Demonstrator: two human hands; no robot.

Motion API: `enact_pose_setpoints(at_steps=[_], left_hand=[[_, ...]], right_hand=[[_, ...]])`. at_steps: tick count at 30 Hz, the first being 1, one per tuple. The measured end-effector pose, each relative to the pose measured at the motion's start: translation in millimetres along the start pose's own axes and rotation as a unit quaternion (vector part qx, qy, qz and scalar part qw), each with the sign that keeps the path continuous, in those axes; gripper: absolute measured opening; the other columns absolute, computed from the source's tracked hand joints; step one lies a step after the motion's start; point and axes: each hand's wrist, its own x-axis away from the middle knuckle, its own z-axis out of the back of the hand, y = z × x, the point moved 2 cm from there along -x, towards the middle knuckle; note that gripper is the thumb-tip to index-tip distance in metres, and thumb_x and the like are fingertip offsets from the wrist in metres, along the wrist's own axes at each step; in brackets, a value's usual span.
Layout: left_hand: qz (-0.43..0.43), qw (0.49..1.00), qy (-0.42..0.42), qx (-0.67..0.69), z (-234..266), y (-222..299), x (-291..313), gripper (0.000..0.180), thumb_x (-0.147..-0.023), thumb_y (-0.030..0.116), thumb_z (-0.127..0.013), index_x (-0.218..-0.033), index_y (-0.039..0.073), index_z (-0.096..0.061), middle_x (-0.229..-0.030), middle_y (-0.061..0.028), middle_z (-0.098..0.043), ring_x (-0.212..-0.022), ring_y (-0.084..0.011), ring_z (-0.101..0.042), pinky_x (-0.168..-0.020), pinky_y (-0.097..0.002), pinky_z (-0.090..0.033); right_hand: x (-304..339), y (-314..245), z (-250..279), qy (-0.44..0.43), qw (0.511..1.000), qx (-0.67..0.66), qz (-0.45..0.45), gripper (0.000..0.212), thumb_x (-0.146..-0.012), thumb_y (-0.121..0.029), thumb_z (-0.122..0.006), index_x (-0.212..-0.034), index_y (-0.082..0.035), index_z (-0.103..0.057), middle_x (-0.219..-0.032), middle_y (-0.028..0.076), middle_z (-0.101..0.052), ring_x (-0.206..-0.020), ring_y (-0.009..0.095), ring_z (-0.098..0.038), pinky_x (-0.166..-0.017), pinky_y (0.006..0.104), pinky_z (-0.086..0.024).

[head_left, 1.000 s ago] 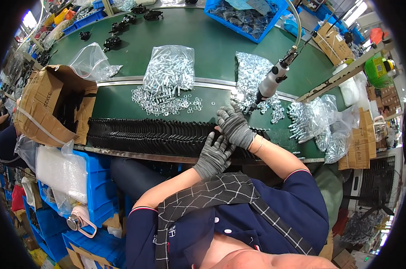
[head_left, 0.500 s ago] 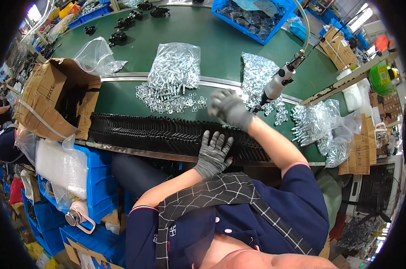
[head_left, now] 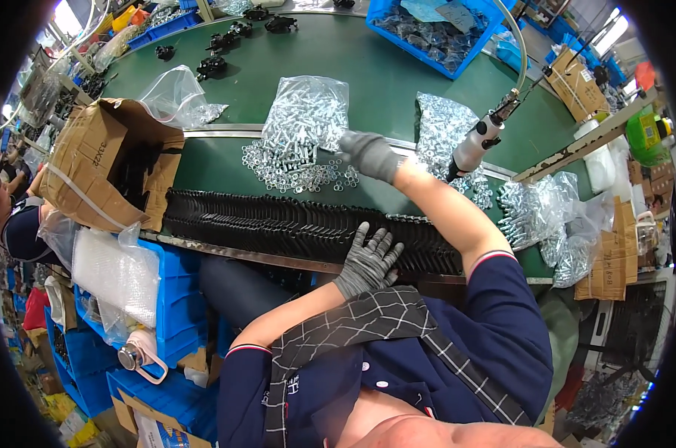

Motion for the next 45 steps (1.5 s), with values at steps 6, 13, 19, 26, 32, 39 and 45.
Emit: enact_pose_setpoints(at_steps=[6,13,19,26,32,39,45], left_hand=[[0.015,1.0,0.019,0.013,-1,-11,10,0.058,-0.081,0.042,-0.058,-0.128,0.009,-0.061,-0.13,-0.0212,-0.057,-0.13,-0.0352,-0.048,-0.116,-0.0612,-0.013],[0.007,0.999,0.043,0.03,-7,-3,2,0.056,-0.08,0.041,-0.06,-0.126,0.009,-0.063,-0.129,-0.0208,-0.058,-0.129,-0.0349,-0.048,-0.116,-0.0603,-0.015],[0.001,0.999,0.038,0.036,-3,-2,0,0.056,-0.078,0.04,-0.06,-0.124,0.01,-0.064,-0.129,-0.0202,-0.058,-0.129,-0.0347,-0.048,-0.116,-0.0601,-0.016],[-0.005,0.998,0.042,0.04,-2,1,3,0.056,-0.077,0.04,-0.061,-0.124,0.01,-0.064,-0.128,-0.0207,-0.058,-0.128,-0.0348,-0.049,-0.115,-0.06,-0.017],[-0.001,0.998,0.053,0.035,-2,-6,2,0.055,-0.077,0.04,-0.061,-0.124,0.01,-0.064,-0.127,-0.0213,-0.059,-0.127,-0.0355,-0.049,-0.115,-0.0603,-0.019],[-0.004,0.997,0.069,0.045,-8,-9,-2,0.055,-0.076,0.038,-0.062,-0.124,0.01,-0.064,-0.127,-0.0212,-0.058,-0.127,-0.0359,-0.049,-0.114,-0.0604,-0.02],[-0.005,0.996,0.077,0.04,-8,-9,-3,0.056,-0.074,0.037,-0.064,-0.124,0.01,-0.064,-0.128,-0.021,-0.058,-0.127,-0.0362,-0.05,-0.114,-0.0605,-0.02]], right_hand=[[69,-11,52,-0.218,0.939,-0.117,-0.239,0.019,-0.089,-0.023,-0.06,-0.103,-0.01,-0.063,-0.095,0.014,-0.068,-0.09,0.032,-0.067,-0.075,0.0432,-0.052],[84,-1,29,-0.151,0.981,0.118,-0.023,0.018,-0.081,-0.017,-0.061,-0.095,-0.01,-0.07,-0.09,0.014,-0.071,-0.081,0.031,-0.069,-0.067,0.0427,-0.054],[72,-2,13,-0.218,0.958,0.179,-0.043,0.017,-0.076,-0.018,-0.063,-0.086,-0.006,-0.07,-0.076,0.015,-0.066,-0.076,0.032,-0.068,-0.066,0.0447,-0.054],[90,-11,37,-0.212,0.97,0.046,-0.115,0.019,-0.075,-0.023,-0.064,-0.084,-0.006,-0.069,-0.08,0.014,-0.068,-0.076,0.033,-0.068,-0.066,0.046,-0.053],[130,-67,62,-0.066,0.992,-0.063,-0.09,0.019,-0.077,-0.025,-0.065,-0.086,-0.009,-0.068,-0.083,0.012,-0.068,-0.082,0.03,-0.067,-0.076,0.0444,-0.052],[142,-65,40,0.026,0.996,0.074,0.045,0.019,-0.08,-0.026,-0.064,-0.091,-0.011,-0.068,-0.086,0.008,-0.066,-0.092,0.029,-0.064,-0.095,0.0445,-0.046],[137,-71,35,-0.049,0.992,0.117,-0.023,0.023,-0.085,-0.03,-0.061,-0.094,-0.009,-0.065,-0.091,0.008,-0.065,-0.097,0.029,-0.063,-0.104,0.0486,-0.039]])
